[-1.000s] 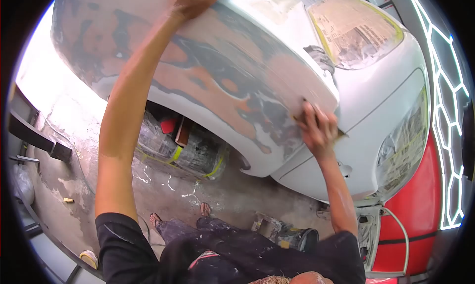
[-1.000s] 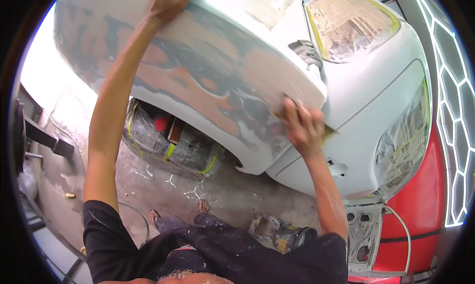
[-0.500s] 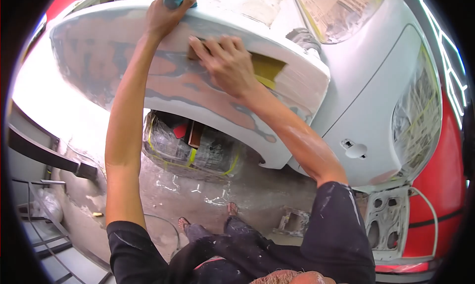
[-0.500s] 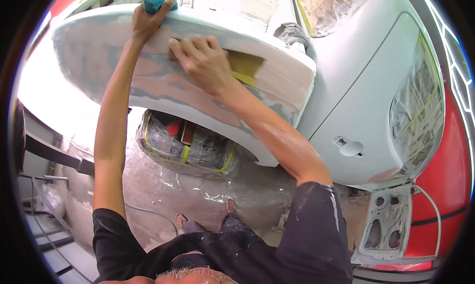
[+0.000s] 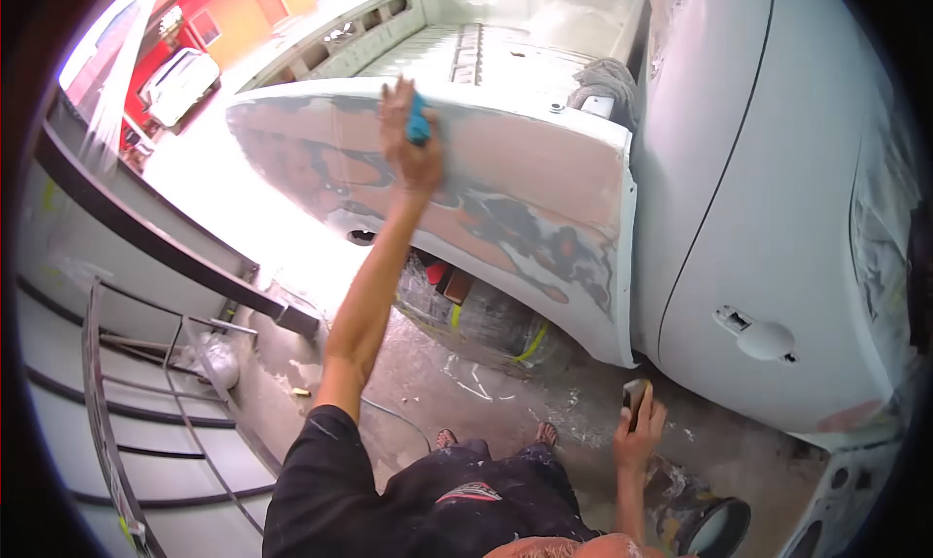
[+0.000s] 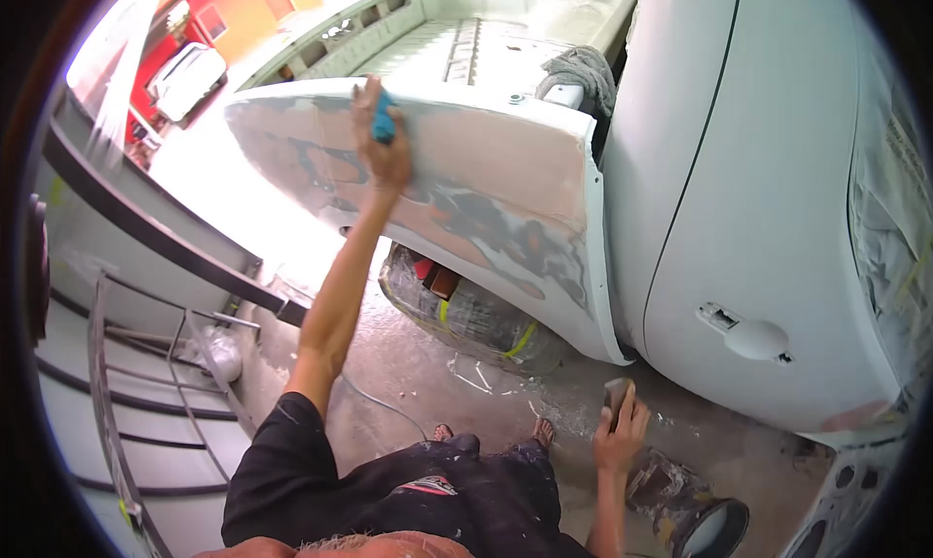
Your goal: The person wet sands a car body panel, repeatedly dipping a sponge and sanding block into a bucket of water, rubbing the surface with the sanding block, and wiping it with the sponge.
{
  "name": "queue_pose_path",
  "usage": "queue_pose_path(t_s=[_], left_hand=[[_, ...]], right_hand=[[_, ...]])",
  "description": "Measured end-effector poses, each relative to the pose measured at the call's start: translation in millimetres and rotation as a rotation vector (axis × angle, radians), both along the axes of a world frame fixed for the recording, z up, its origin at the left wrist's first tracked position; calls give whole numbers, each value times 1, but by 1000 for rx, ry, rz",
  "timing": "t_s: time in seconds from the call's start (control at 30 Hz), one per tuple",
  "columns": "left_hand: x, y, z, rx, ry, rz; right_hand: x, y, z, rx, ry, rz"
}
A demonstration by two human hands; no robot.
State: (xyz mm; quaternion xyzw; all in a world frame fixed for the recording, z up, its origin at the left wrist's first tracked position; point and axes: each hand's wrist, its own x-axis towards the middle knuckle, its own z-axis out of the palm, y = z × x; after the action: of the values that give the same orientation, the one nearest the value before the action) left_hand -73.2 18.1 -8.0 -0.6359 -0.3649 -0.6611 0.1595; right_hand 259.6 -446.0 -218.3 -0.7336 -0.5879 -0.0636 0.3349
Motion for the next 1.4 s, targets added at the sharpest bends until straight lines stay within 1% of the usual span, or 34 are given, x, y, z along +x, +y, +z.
queue_pose_path(t_s=[0.03, 0.1, 0.17, 0.23, 0.3, 0.37, 0.43, 0.5, 0.53, 0.57, 0.63, 0.67, 0.7, 0.73, 0.8, 0.87, 0.9, 0.97, 1.07, 1.17, 1.2, 1.3, 1.4], left_hand=[[32, -22, -3, -20, 29, -9], [95, -68, -4, -29, 89, -30], [145, -103, -8, -63, 108, -138], [187, -140, -15, -110, 193, -286], [207, -164, -22, -119, 273, -337], [209, -184, -27, -164, 306, -515], [213, -215, -58, -185, 269, -764], [214, -262, -98, -229, 378, -777], [216, -287, -116, -444, 396, -842], [216, -307, -132, -656, 417, -910], [222, -328, -182, -899, 385, -955], [228, -336, -213, -1016, 361, -975], [232, -347, -243, -1209, 276, -935], [235, -355, -276, -1397, 196, -890], [242, -362, -282, -1636, -20, -815], [224, -366, -262, -1743, -300, -751], [215, -358, -267, -1752, -233, -859], [194, -338, -286, -1755, -91, -1061], [141, -342, -256, -1276, 399, -987], [119, -358, -258, -1152, 664, -1130], [111, -360, -251, -1100, 734, -1148], [109, -365, -265, -1073, 740, -1321], [102, -367, -260, -1077, 736, -1298]], right_hand=[[3, -18, -28, -48, 126, -72], [8, -42, -63, -128, 244, -81], [18, -41, -75, -226, 322, -54], [22, -35, -71, -350, 370, -7], [36, -20, -77, -442, 406, 122], [42, -1, -83, -488, 399, 211], [49, 18, -88, -499, 347, 255], [54, 40, -96, -705, 584, 254], [55, 48, -101, -809, 701, 234], [57, 51, -108, -890, 931, 204], [56, 48, -122, -967, 1505, 134], [54, 42, -129, -959, 1762, 145], [50, 33, -135, -946, 2017, 163], [44, 27, -136, -926, 2201, 228], [35, 20, -142, -895, 2451, 420], [28, 19, -146, -851, 2579, 545], [24, 18, -146, -819, 2608, 594], [11, 19, -141, -690, 2668, 540], [-24, 8, -121, -147, 2769, -14], [-27, 0, -154, -100, 2462, -381], [-31, -1, -153, -85, 2405, -458], [-45, -4, -148, -19, 2385, -574], [-57, -5, -139, 30, 2395, -621]])
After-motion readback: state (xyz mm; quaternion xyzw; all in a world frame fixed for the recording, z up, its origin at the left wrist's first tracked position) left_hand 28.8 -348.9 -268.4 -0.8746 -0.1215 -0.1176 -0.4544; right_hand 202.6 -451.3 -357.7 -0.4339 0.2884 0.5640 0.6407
